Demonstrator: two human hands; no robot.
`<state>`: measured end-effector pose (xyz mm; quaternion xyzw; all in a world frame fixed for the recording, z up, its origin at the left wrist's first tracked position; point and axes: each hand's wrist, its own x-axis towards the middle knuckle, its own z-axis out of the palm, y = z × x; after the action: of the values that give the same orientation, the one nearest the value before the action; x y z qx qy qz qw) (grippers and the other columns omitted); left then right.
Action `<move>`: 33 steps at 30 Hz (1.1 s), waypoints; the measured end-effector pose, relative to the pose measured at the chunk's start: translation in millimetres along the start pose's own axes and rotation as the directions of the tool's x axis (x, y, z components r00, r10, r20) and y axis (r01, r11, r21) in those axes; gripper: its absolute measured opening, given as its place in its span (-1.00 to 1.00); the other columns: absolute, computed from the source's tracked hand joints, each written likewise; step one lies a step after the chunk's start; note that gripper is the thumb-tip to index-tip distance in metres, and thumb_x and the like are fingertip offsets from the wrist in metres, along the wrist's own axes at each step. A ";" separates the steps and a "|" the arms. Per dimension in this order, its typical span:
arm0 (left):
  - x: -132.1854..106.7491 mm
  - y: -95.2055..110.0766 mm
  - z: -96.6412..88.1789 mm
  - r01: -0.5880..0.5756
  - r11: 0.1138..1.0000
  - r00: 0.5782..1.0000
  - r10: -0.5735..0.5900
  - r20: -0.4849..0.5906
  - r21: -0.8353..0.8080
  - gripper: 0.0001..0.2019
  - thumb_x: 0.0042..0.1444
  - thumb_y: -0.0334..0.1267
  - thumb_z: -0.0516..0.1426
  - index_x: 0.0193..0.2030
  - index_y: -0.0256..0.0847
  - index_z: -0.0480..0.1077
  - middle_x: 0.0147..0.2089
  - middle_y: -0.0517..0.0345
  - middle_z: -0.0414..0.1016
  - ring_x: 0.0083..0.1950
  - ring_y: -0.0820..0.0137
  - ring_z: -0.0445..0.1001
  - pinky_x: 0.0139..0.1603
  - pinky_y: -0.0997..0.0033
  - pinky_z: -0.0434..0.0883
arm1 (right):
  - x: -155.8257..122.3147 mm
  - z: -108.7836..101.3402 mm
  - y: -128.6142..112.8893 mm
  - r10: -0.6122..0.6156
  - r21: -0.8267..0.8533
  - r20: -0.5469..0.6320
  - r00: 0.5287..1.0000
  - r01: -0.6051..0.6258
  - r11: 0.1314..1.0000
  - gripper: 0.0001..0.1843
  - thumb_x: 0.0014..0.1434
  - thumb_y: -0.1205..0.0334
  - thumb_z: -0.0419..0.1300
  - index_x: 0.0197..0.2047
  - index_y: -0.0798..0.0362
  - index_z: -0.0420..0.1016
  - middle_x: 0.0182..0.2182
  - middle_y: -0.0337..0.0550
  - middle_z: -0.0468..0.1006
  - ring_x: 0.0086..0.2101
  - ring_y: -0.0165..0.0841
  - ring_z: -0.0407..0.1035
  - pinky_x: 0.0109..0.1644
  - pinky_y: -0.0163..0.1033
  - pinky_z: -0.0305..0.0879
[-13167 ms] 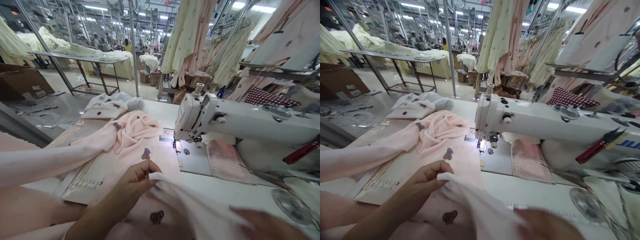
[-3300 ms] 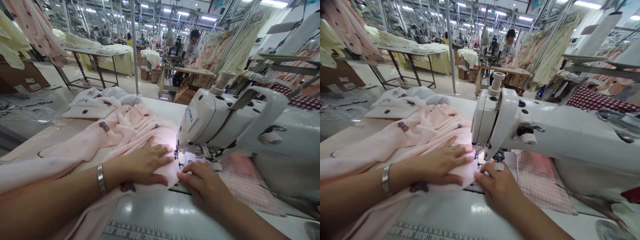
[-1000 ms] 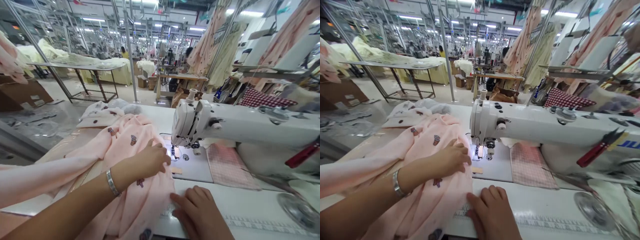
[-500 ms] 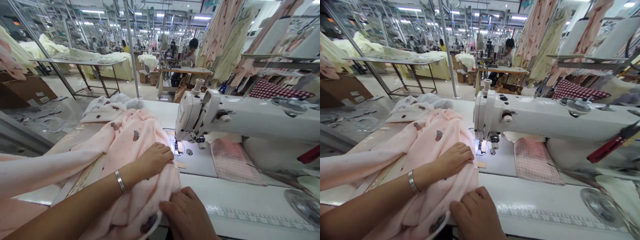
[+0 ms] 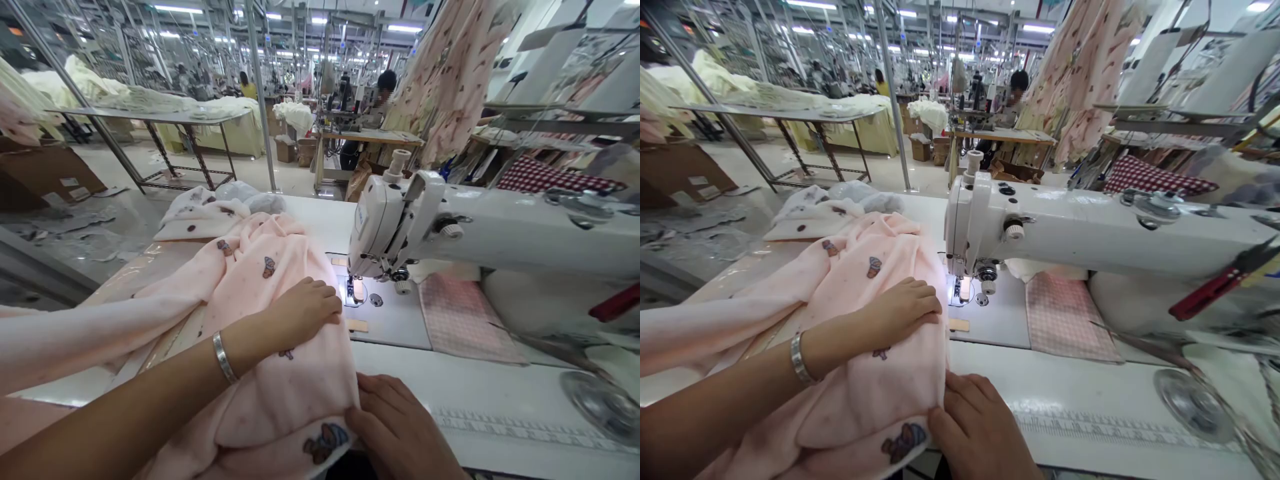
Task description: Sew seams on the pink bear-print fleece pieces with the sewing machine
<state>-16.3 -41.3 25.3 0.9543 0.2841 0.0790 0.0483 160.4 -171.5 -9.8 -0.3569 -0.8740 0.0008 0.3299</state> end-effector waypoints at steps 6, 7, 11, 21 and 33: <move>7.1 6.7 3.7 0.055 0.998 0.998 -0.056 0.026 0.042 -0.90 0.18 -0.35 0.06 -0.37 -0.23 0.32 -0.36 0.15 0.39 -0.31 0.30 0.34 -0.30 0.29 0.18 | -1.3 2.5 -1.1 0.006 0.020 -0.002 1.000 -0.006 1.000 -0.71 0.27 0.38 -0.12 -0.32 0.08 0.41 -0.40 -0.16 0.52 -0.22 -0.33 0.35 -0.11 -0.19 0.18; 7.9 9.5 3.8 0.065 0.996 0.998 -0.066 0.019 0.057 -0.90 0.17 -0.37 0.06 -0.38 -0.24 0.32 -0.35 0.12 0.38 -0.30 0.28 0.33 -0.29 0.27 0.18 | -2.2 3.5 -1.3 0.012 0.013 -0.017 1.000 -0.012 1.000 -0.71 0.27 0.38 -0.12 -0.31 0.08 0.42 -0.38 -0.16 0.52 -0.20 -0.33 0.35 -0.08 -0.17 0.16; 12.3 27.1 0.8 0.118 0.983 0.993 -0.117 -0.013 0.143 -0.91 0.12 -0.45 0.02 -0.32 -0.27 0.33 -0.22 -0.02 0.36 -0.16 0.15 0.29 -0.20 0.16 0.20 | -5.9 6.9 -1.8 0.034 0.002 -0.058 0.998 -0.034 0.999 -0.69 0.29 0.34 -0.12 -0.29 0.06 0.44 -0.38 -0.19 0.53 -0.16 -0.33 0.35 0.03 -0.13 0.06; -26.5 33.3 19.9 0.123 0.991 0.992 -0.123 -0.004 -0.045 -0.67 0.27 -0.25 -0.06 0.16 -0.22 0.14 0.19 -0.04 0.22 0.22 0.15 0.14 0.19 -0.11 0.02 | 5.9 -7.3 16.9 -0.048 0.035 0.074 0.996 0.046 0.998 -0.69 0.27 0.37 -0.12 -0.21 0.00 0.44 -0.34 -0.26 0.56 -0.18 -0.40 0.37 0.08 -0.14 0.01; 6.3 -11.3 22.0 0.031 0.989 0.998 -0.040 -0.057 -0.147 -0.63 0.25 -0.10 -0.02 0.16 -0.14 0.19 0.21 0.06 0.21 0.24 0.28 0.15 0.30 0.02 -0.10 | 34.4 -9.7 51.7 -0.123 -0.065 0.089 0.988 0.129 0.990 -0.70 0.25 0.44 -0.09 -0.25 0.08 0.46 -0.38 -0.20 0.54 -0.20 -0.38 0.38 0.00 -0.17 0.15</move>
<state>-13.3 -29.4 2.9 0.9402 0.2958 0.1270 0.1109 180.1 -113.8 5.3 -0.3121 -0.9075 -0.0355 0.2789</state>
